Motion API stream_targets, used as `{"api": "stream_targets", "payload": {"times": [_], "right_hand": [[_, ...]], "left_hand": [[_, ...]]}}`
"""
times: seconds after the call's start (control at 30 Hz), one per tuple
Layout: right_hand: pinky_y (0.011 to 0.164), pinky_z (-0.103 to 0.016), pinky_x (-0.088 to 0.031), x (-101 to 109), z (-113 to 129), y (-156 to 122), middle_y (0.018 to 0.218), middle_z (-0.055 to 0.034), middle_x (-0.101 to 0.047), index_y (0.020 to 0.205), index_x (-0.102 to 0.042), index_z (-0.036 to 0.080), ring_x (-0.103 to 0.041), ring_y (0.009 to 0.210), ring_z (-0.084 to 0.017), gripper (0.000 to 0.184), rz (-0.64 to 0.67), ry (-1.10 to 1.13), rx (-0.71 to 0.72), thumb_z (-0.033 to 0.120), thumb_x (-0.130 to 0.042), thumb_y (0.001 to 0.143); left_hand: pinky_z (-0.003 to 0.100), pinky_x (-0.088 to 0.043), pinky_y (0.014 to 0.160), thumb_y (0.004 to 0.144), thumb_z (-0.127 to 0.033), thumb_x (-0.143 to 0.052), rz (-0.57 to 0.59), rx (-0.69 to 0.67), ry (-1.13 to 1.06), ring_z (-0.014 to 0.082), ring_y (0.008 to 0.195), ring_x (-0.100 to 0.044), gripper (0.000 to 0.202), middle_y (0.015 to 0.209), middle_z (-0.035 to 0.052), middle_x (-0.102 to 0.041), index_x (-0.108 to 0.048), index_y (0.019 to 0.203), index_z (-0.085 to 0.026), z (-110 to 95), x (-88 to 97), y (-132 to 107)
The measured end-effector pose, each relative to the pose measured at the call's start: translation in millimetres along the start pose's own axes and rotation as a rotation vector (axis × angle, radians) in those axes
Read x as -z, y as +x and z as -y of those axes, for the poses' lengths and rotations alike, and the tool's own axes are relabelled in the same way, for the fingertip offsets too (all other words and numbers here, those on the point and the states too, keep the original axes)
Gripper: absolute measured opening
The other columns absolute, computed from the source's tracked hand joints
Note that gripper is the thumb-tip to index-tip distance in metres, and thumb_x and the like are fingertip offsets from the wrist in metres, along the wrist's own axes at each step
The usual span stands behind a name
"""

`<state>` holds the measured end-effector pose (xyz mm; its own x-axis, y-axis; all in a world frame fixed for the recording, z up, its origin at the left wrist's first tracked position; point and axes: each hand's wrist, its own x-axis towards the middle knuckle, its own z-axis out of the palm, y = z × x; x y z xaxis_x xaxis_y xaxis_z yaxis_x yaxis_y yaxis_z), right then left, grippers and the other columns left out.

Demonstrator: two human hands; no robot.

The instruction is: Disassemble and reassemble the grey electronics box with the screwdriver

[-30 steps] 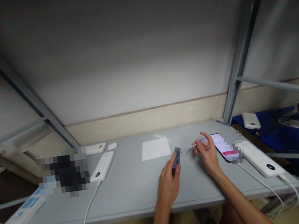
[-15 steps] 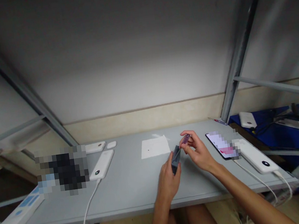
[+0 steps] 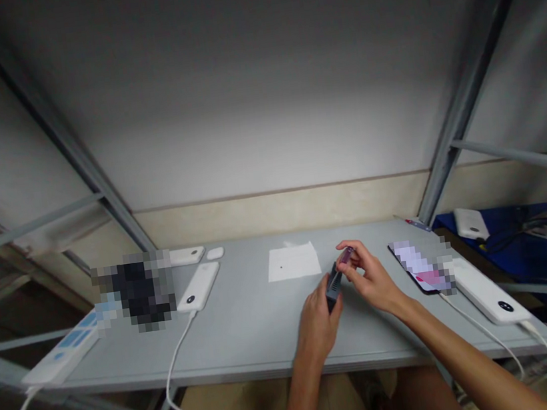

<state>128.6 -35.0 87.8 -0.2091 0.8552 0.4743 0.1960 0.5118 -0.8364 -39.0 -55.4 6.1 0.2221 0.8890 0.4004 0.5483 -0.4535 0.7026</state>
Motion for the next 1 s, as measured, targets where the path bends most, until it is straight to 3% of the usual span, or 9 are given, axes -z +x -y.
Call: {"api": "stream_targets", "payload": {"times": [0.23,0.3,0.37,0.47,0.57,0.7,0.77,0.87,1.0], "right_hand": [[0.078,-0.031,-0.05,12,23,10,0.098,-0.0046,-0.067,0.114,-0.056,0.022,-0.063,0.083,-0.018,0.016,0.137,-0.138,0.064,0.029,-0.056,0.1],[0.079,-0.031,-0.05,18,34,15,0.095,-0.0042,-0.069,0.122,-0.054,0.022,-0.065,0.084,-0.018,0.023,0.205,-0.201,0.082,0.025,-0.055,0.099],[0.079,-0.03,-0.049,24,44,22,0.095,-0.004,-0.071,0.127,-0.052,0.021,-0.067,0.085,-0.019,0.03,0.29,-0.327,0.105,0.02,-0.054,0.098],[0.076,-0.029,-0.046,33,61,35,0.097,-0.0059,-0.074,0.109,-0.061,0.021,-0.069,0.086,-0.02,0.015,0.45,-0.629,0.165,0.017,-0.053,0.097],[0.067,-0.029,-0.041,36,81,50,0.095,-0.0081,-0.077,0.109,-0.064,0.02,-0.072,0.082,-0.023,0.014,0.61,-0.951,0.209,0.026,-0.053,0.102],[0.066,-0.031,-0.041,27,105,64,0.085,-0.015,-0.077,0.103,-0.068,0.013,-0.074,0.081,-0.028,0.04,0.767,-1.275,0.246,0.048,-0.047,0.106],[0.068,-0.032,-0.043,19,115,65,0.086,-0.0174,-0.077,0.104,-0.068,0.011,-0.074,0.083,-0.029,0.045,0.811,-1.34,0.287,0.05,-0.046,0.106],[0.076,-0.035,-0.046,11,126,60,0.1,-0.018,-0.076,0.11,-0.066,0.01,-0.072,0.092,-0.029,0.033,0.816,-1.307,0.35,0.036,-0.045,0.107],[0.085,-0.037,-0.047,12,131,54,0.115,-0.0171,-0.072,0.109,-0.066,0.011,-0.069,0.104,-0.027,0.02,0.846,-1.211,0.353,0.014,-0.053,0.094]], "left_hand": [[0.047,-0.051,0.109,0.104,-0.034,-0.051,0.017,0.007,-0.012,0.0288,0.128,-0.063,0.048,0.144,0.0115,-0.062,-0.045,0.151,-0.023,0,0.6,1],[0.047,-0.051,0.107,0.104,-0.033,-0.051,0.016,0.001,-0.016,0.029,0.126,-0.064,0.047,0.142,0.0113,-0.064,-0.046,0.15,-0.024,0,0.7,1],[0.047,-0.052,0.105,0.104,-0.032,-0.051,0.009,-0.008,-0.015,0.0291,0.123,-0.065,0.046,0.139,0.0112,-0.065,-0.047,0.149,-0.025,-1,0.8,1],[0.045,-0.054,0.101,0.103,-0.03,-0.052,-0.002,-0.012,-0.004,0.0287,0.118,-0.067,0.042,0.131,0.0111,-0.069,-0.05,0.145,-0.024,-1,0.8,0],[0.043,-0.055,0.099,0.102,-0.029,-0.053,-0.005,-0.012,0.006,0.0282,0.114,-0.069,0.04,0.126,0.0106,-0.072,-0.053,0.142,-0.023,-2,0.9,1],[0.043,-0.054,0.098,0.101,-0.026,-0.053,0.019,-0.027,0.009,0.0282,0.113,-0.069,0.038,0.126,0.0115,-0.071,-0.055,0.139,-0.022,-3,1.1,2],[0.043,-0.055,0.095,0.101,-0.026,-0.054,0.033,-0.017,0.026,0.029,0.107,-0.07,0.033,0.118,0.0119,-0.073,-0.059,0.132,-0.019,-3,1.3,2],[0.042,-0.056,0.088,0.1,-0.027,-0.055,0.043,0.013,0.057,0.0297,0.099,-0.071,0.027,0.107,0.0115,-0.075,-0.063,0.124,-0.018,-4,2.1,2],[0.041,-0.055,0.088,0.099,-0.027,-0.055,0.044,0.015,0.068,0.0298,0.101,-0.071,0.028,0.11,0.0117,-0.075,-0.062,0.125,-0.018,-6,3.3,2]]}}
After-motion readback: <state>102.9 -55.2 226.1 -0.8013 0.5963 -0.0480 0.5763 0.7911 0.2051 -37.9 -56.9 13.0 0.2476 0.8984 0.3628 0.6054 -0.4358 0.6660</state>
